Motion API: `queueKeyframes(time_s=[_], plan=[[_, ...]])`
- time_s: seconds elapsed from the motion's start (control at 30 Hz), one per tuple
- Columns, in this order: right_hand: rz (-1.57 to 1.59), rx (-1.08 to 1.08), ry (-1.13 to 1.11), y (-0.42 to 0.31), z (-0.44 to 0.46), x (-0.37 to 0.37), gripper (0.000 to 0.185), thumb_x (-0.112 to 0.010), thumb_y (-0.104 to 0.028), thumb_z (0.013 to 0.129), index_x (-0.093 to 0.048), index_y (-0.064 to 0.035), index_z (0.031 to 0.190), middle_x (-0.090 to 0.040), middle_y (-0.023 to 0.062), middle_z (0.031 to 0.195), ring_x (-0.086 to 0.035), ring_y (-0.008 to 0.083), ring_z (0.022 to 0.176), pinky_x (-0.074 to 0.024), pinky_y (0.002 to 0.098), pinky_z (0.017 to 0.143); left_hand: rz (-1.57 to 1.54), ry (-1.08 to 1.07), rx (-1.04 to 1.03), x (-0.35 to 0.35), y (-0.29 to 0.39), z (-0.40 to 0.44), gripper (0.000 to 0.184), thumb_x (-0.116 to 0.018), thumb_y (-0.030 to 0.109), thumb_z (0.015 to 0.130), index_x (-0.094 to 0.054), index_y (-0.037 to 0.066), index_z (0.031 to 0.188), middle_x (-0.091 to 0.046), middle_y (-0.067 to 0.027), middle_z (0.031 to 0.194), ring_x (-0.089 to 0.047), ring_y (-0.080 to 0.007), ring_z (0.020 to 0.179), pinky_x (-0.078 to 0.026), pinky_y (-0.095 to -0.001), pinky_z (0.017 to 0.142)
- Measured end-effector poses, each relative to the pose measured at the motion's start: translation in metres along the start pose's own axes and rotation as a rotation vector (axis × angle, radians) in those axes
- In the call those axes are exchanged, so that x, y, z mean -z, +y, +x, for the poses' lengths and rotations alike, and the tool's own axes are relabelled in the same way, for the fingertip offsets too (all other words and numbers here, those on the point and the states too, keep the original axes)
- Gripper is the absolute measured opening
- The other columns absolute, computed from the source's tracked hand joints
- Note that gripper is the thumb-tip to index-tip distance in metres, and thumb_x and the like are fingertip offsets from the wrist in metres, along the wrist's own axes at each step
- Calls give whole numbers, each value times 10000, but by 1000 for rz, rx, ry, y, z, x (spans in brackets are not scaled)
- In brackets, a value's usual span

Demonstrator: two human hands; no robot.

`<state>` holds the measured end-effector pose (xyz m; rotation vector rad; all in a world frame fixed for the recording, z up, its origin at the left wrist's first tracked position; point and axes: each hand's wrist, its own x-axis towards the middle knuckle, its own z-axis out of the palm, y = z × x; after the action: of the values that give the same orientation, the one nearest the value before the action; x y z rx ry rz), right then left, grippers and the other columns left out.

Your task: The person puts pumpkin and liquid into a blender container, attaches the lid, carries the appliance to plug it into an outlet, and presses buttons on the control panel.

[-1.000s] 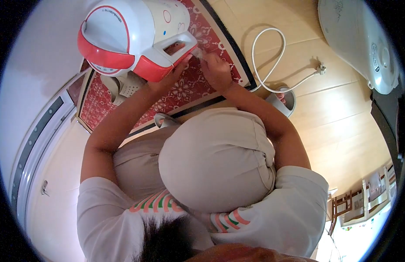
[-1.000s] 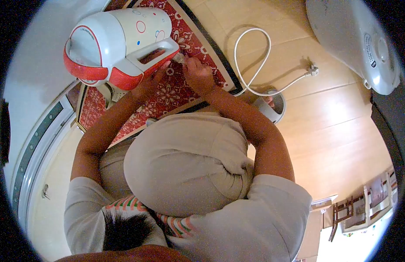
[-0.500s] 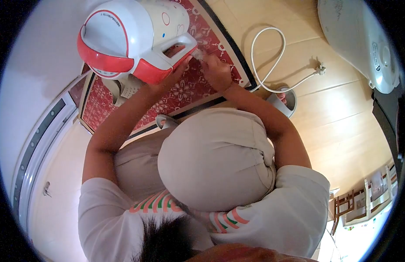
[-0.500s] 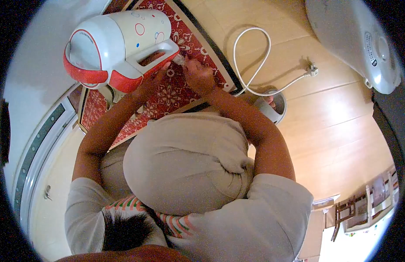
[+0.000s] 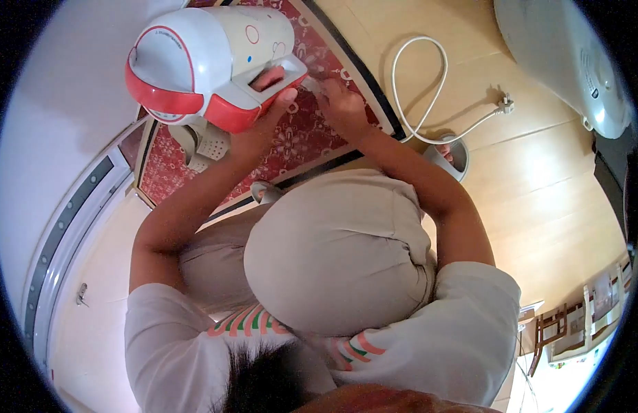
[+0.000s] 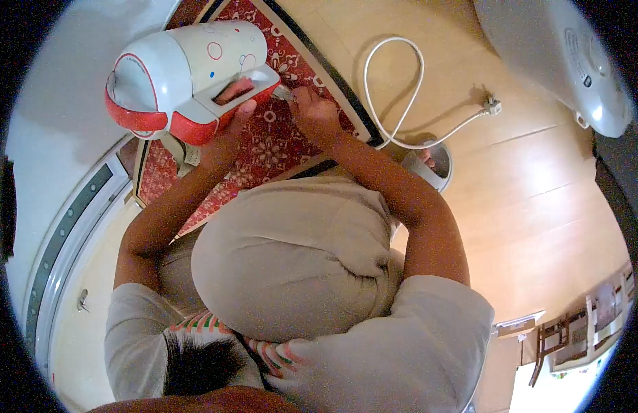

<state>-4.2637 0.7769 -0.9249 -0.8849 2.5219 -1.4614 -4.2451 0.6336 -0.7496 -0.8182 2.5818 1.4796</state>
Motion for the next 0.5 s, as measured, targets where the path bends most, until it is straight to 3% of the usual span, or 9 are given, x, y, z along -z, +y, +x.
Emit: queueKeyframes(time_s=[0.2, 0.23, 0.37, 0.5], plan=[[157, -30, 75, -13, 7, 9, 246, -699, -145, 833, -619, -54, 1047, -660, 110, 829, -651, 293, 626, -547, 400, 514, 0, 49, 44, 14, 17, 7, 226, -699, 161, 927, -684, 22, 1106, -695, -64, 1088, -616, -159, 1023, -463, -304, 953], [163, -36, 89, -18, 13, 16, 255, -701, -147, 831, -630, -59, 1060, -664, 106, 837, -656, 292, 636, -548, 396, 514, -199, 92, 207, 14, 22, 8, 206, -662, 143, 947, -677, 16, 1107, -696, -70, 1100, -631, -160, 1009, -501, -295, 913], [173, -149, -39, -27, 16, 24, 343, -694, -134, 840, -656, -122, 1181, -689, 105, 951, -678, 295, 756, -558, 386, 598, -251, 134, 312, 18, 44, 18, 185, -616, 113, 955, -661, -9, 1087, -684, -81, 1123, -641, -159, 1039, -583, -288, 802], [225, -195, -44, -27, 18, 25, 323, -682, -156, 858, -664, -110, 1177, -691, 132, 961, -675, 310, 769, -557, 395, 639, -243, 137, 326, 17, 48, 18, 201, -615, 126, 957, -665, 2, 1107, -673, -71, 1154, -637, -156, 1046, -583, -297, 817]])
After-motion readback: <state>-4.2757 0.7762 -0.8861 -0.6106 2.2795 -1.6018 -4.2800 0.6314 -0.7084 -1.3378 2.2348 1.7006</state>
